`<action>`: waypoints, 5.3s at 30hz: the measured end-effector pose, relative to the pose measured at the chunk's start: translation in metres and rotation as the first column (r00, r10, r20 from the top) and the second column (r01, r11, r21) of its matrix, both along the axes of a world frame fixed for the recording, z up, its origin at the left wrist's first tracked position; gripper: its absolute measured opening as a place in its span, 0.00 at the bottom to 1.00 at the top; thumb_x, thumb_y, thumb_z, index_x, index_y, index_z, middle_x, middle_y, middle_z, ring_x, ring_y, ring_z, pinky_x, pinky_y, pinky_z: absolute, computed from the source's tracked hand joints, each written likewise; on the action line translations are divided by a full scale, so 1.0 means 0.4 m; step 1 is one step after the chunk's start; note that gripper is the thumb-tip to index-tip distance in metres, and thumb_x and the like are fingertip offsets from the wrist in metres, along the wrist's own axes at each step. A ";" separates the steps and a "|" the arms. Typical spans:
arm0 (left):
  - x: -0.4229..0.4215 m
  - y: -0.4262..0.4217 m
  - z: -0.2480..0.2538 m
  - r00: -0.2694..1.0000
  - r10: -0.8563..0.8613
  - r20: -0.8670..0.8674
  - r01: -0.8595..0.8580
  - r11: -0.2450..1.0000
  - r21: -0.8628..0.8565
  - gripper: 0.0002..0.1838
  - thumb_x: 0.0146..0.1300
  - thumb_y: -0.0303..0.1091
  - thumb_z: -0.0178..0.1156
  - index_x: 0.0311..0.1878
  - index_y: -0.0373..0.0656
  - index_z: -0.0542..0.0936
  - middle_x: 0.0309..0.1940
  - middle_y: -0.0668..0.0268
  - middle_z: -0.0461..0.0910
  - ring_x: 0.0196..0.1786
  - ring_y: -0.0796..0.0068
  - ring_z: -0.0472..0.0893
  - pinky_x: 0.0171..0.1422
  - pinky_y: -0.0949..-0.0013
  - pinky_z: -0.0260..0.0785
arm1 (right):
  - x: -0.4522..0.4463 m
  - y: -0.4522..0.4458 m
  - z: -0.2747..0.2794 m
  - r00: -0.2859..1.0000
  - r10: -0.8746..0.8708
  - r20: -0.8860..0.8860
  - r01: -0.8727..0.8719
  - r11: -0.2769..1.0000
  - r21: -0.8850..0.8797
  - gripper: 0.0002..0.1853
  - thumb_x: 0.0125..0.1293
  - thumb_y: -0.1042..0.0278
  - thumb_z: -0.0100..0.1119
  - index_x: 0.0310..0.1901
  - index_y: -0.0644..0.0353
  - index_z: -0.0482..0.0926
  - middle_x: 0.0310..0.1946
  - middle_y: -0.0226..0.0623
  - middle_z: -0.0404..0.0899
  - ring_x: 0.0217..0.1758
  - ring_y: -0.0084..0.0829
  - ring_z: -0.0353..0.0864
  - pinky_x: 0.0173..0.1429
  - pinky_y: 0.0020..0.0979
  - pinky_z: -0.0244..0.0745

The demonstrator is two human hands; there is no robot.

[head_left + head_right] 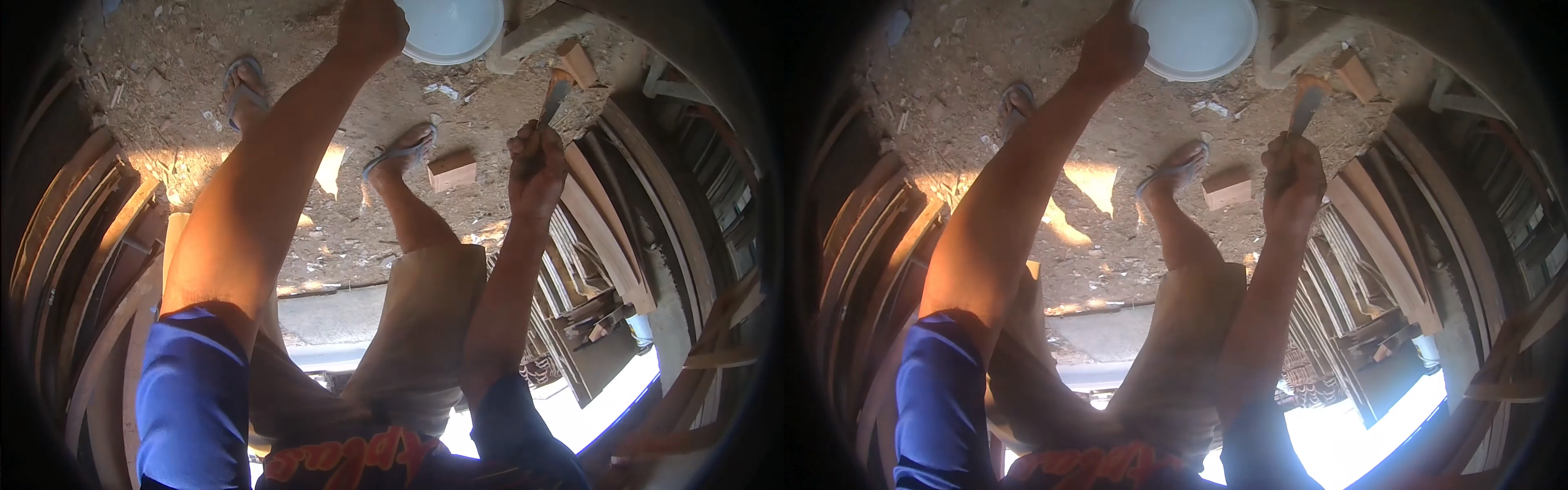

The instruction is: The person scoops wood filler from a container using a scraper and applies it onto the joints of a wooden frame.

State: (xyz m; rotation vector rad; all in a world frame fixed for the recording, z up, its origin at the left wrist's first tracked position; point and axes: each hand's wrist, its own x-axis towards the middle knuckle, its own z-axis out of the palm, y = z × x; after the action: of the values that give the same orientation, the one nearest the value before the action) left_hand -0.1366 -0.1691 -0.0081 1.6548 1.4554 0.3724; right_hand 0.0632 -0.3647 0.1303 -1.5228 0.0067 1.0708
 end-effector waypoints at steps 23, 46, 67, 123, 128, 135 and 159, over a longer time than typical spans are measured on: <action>-0.120 0.004 0.093 0.978 0.066 0.197 -0.078 0.996 0.053 0.50 0.70 0.58 0.60 0.83 0.42 0.47 0.80 0.40 0.51 0.79 0.47 0.63 0.80 0.52 0.56 | -0.213 0.084 0.258 0.995 0.060 -0.086 -0.068 0.993 -0.093 0.10 0.73 0.66 0.54 0.47 0.65 0.78 0.31 0.35 0.78 0.34 0.27 0.78 0.33 0.29 0.74; -0.929 -0.526 0.932 0.912 0.352 -0.210 -0.391 0.595 -0.703 0.29 0.72 0.39 0.62 0.71 0.40 0.69 0.50 0.62 0.80 0.46 0.69 0.82 0.47 0.62 0.77 | -0.267 0.001 1.317 0.615 0.760 -0.208 -0.612 0.627 0.482 0.14 0.72 0.66 0.58 0.56 0.60 0.79 0.41 0.29 0.82 0.42 0.20 0.79 0.47 0.25 0.73; 0.329 -0.201 1.638 0.906 0.049 0.421 0.084 0.953 -0.292 0.40 0.77 0.53 0.52 0.82 0.42 0.51 0.73 0.49 0.66 0.74 0.55 0.69 0.75 0.52 0.64 | 0.705 -0.491 1.532 0.884 -0.233 0.405 0.170 0.968 0.187 0.21 0.74 0.73 0.48 0.66 0.64 0.74 0.43 0.37 0.83 0.39 0.25 0.81 0.46 0.27 0.78; 0.454 -0.192 1.586 0.994 0.104 0.038 -0.105 0.994 0.018 0.41 0.68 0.45 0.65 0.74 0.29 0.61 0.65 0.49 0.72 0.64 0.59 0.74 0.69 0.59 0.65 | 1.285 -0.448 1.543 0.115 0.808 0.578 -0.099 0.589 -0.802 0.18 0.68 0.73 0.61 0.59 0.58 0.79 0.38 0.45 0.79 0.36 0.47 0.86 0.39 0.45 0.81; 0.456 -0.193 1.584 0.993 0.110 0.041 -0.111 0.993 0.027 0.40 0.69 0.43 0.63 0.75 0.28 0.61 0.66 0.49 0.71 0.64 0.58 0.74 0.70 0.59 0.65 | 1.296 -0.457 1.543 0.115 0.805 0.582 -0.094 0.592 -0.801 0.19 0.68 0.72 0.62 0.60 0.57 0.80 0.40 0.47 0.79 0.37 0.48 0.86 0.38 0.45 0.81; 0.414 -0.183 1.555 0.996 0.053 0.069 -0.058 0.995 0.076 0.39 0.70 0.49 0.64 0.70 0.26 0.64 0.59 0.53 0.75 0.58 0.63 0.75 0.64 0.60 0.67 | 1.330 -0.477 1.553 0.206 0.777 0.595 -0.098 0.621 -0.778 0.18 0.68 0.71 0.63 0.59 0.57 0.82 0.41 0.47 0.81 0.39 0.49 0.86 0.42 0.46 0.80; 0.396 -0.170 1.549 0.997 0.054 0.046 -0.053 0.998 -0.029 0.38 0.70 0.44 0.60 0.74 0.28 0.62 0.65 0.49 0.71 0.64 0.60 0.73 0.69 0.58 0.65 | 1.337 -0.572 1.498 0.261 0.601 0.755 -0.155 0.798 -0.582 0.19 0.67 0.74 0.63 0.60 0.61 0.81 0.41 0.47 0.82 0.39 0.48 0.85 0.44 0.45 0.78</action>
State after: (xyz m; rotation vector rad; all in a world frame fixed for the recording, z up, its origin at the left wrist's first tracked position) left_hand 0.0219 -0.2370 0.6116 1.5772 1.4663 0.4163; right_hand 0.5978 -0.5935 0.7297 -2.4436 -1.1052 0.3771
